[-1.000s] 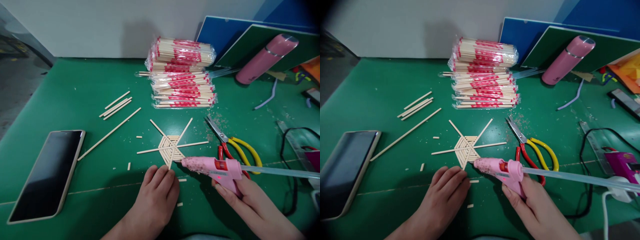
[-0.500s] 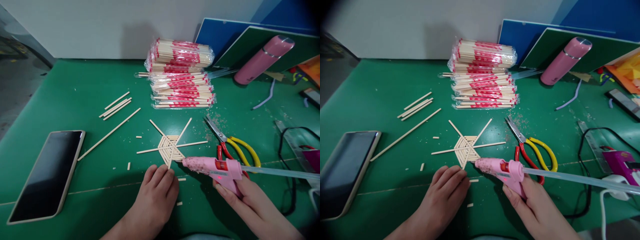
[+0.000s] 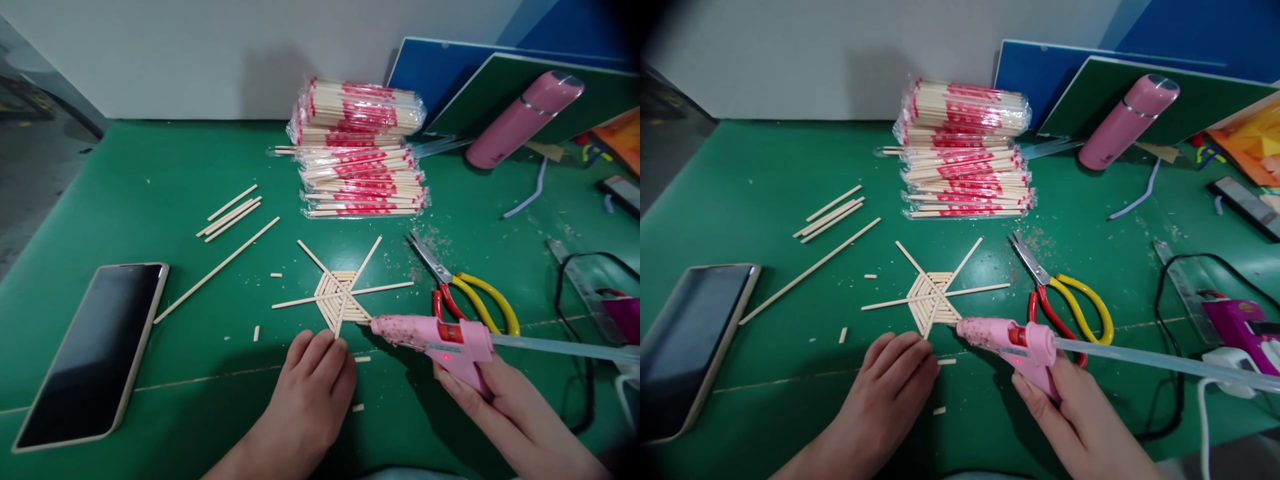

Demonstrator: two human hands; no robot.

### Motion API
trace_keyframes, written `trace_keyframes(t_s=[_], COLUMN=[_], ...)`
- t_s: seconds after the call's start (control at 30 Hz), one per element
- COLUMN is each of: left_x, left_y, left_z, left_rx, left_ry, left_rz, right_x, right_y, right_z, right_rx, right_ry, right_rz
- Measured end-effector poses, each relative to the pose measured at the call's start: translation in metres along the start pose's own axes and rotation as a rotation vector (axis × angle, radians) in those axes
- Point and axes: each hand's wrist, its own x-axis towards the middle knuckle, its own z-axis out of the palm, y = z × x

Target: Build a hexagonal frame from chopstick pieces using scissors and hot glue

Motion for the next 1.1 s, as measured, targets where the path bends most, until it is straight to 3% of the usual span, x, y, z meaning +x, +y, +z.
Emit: trace_keyframes(t_s=[0.33,0.73,1.1], left_x=[-0.005,-0.003,-0.002], left_y=[-0.001,0.000,-0.001], left_z=[0.003,0.002,0.003], left_rx=[-0.010,-0.021,-0.004], left_ry=[-0.031,-0.026,0.000], left_rz=[-0.029,-0.022,-0.008], right_x=[-0.001,0.001,-0.005], right_y=[-0.004,-0.005,-0.004], right_z=[-0.008,-0.008,-0.012], right_rx=[-0.019,-0.052,-0.024], right_ry=[0.035,0.015,0.085], right_rz=[-0.128,-0.116,-0.129])
